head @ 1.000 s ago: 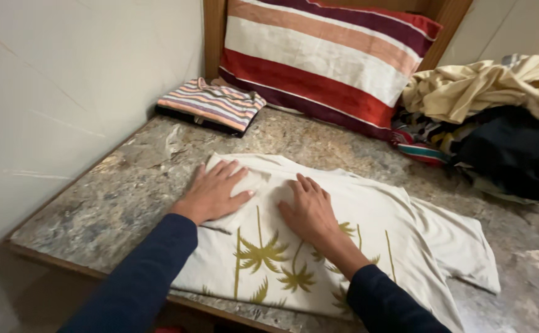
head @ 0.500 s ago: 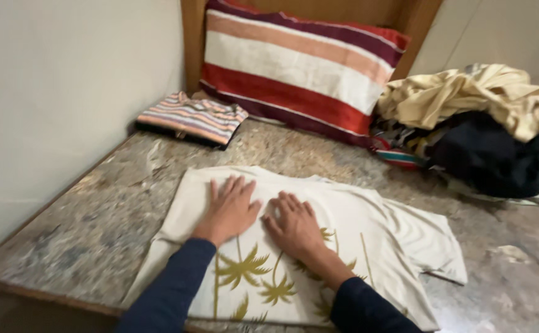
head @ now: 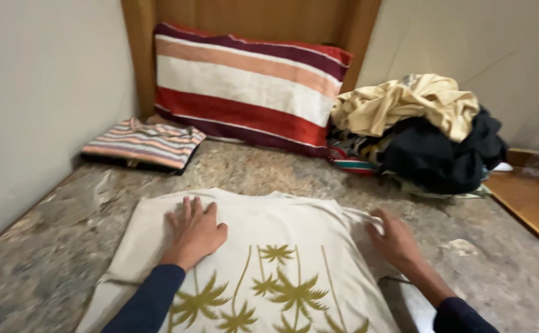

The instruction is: The person picks up a shirt from a pile, spreads it out on a marble surface, and folds it into a compact rectangular shape; then they take a polo shirt, button its collar, and fold it as well.

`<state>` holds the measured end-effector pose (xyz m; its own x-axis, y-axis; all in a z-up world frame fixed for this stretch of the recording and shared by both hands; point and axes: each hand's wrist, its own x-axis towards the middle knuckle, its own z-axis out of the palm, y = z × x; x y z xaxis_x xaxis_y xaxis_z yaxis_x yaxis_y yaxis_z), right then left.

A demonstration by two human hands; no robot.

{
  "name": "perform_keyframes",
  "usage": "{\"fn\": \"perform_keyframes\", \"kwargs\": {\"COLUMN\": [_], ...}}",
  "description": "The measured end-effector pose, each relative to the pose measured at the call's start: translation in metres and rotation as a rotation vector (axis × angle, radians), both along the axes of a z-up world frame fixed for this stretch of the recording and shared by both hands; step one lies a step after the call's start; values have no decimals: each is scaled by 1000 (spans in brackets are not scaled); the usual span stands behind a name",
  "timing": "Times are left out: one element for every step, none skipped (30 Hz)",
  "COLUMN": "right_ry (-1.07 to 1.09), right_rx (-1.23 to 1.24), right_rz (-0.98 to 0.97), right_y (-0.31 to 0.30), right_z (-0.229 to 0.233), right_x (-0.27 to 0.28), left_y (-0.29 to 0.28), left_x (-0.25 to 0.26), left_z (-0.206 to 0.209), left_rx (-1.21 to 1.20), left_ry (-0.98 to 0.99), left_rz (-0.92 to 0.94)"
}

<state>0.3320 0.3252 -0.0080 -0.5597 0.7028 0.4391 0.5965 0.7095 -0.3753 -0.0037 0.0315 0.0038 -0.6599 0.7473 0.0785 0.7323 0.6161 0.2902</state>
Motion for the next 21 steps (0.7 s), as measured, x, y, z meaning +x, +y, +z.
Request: {"fn": "perform_keyframes", "kwargs": {"right_ry": [3,-16,-37,-37,-97,-158,-155,-150,-146,-145,-163,-180,-179,-187,-195,-195,-172,-150,-149,-159,-170], "right_rx": [6,-40,-90,-88,-82,-77,-72,-67,-63,-61,-48,-36,-41,-48,-56,-62,-69,-75,-78,-61,-43], "right_rz": [-12,-145,-281,-295,-321,-347,-359,-344,-327,-337,-359,-381,-385,-423,-454,-452,-480,-508,-508,-499,-490], "right_y": [21,40,55,65,72,76,77,71,63,56,49,42,34,28,23,21,20,19,20,22,23], "right_z": [-7,-14,-23,-34,-44,-47,-47,-48,-49,-44,-39,-33,-28,-25,-21,-18,-17,-18,-17,-18,-18], "right_x": [15,28,40,49,56,65,69,68,64,59,53,48,42,37,33,31,28,25,24,22,22], "left_y": [15,31,50,73,92,107,121,134,144,152,156,160,163,166,167,167,168,170,173,174,175], "left_x": [6,14,27,44,61,78,94,108,122,134,142,148,151,152,151,150,150,152,153,153,153], "left_z": [-3,-5,-9,-12,-13,-13,-10,-6,-2,2,5,9,13,17,19,21,22,23,25,27,29], "left_rx": [19,40,43,87,131,95,64,70,17,-37,-39,-118,-200,-205,-231,-257,-263,-276,-287,-290,-308], "left_ry": [74,149,148,111,75,85,98,100,30,-41,-42,-80,-115,-114,-127,-142,-142,-148,-154,-153,-146], "left_rz": [-40,-79,-93,-225,-358,-441,-521,-532,-587,-641,-650,-620,-585,-590,-587,-584,-579,-568,-561,-562,-554]}}
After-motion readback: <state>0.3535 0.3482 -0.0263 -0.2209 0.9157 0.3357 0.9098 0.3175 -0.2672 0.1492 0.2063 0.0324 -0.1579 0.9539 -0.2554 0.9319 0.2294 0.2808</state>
